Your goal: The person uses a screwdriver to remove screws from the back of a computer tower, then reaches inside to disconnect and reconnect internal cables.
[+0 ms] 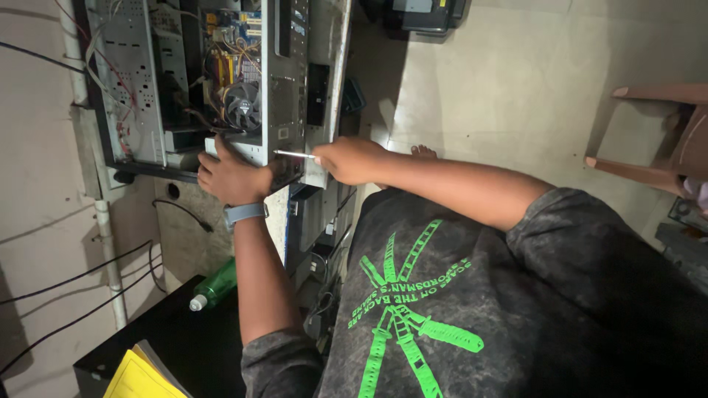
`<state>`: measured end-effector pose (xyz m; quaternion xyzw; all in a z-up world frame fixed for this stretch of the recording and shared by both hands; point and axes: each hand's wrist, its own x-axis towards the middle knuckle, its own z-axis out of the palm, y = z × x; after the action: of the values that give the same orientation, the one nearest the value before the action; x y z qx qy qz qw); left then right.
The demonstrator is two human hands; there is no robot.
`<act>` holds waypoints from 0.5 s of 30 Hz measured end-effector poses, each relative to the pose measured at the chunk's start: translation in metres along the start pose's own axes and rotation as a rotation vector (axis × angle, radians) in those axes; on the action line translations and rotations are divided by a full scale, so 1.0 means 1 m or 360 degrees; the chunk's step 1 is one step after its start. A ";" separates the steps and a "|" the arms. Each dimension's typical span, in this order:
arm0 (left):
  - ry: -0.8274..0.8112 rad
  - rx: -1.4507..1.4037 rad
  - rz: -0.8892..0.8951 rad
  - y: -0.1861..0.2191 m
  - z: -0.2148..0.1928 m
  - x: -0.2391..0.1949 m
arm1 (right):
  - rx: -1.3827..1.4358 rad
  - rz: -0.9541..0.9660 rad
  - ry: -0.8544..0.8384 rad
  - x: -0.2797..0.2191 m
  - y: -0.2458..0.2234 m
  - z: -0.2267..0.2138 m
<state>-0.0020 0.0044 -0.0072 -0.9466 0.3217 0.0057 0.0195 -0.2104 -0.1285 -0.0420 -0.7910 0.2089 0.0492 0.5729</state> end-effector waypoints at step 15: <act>0.0029 0.0037 -0.0003 0.003 -0.002 -0.001 | -0.0016 -0.0083 0.0031 0.017 0.015 0.010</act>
<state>-0.0043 0.0022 -0.0053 -0.9467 0.3209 -0.0069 0.0277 -0.1991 -0.1274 -0.0637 -0.7995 0.1937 0.0277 0.5679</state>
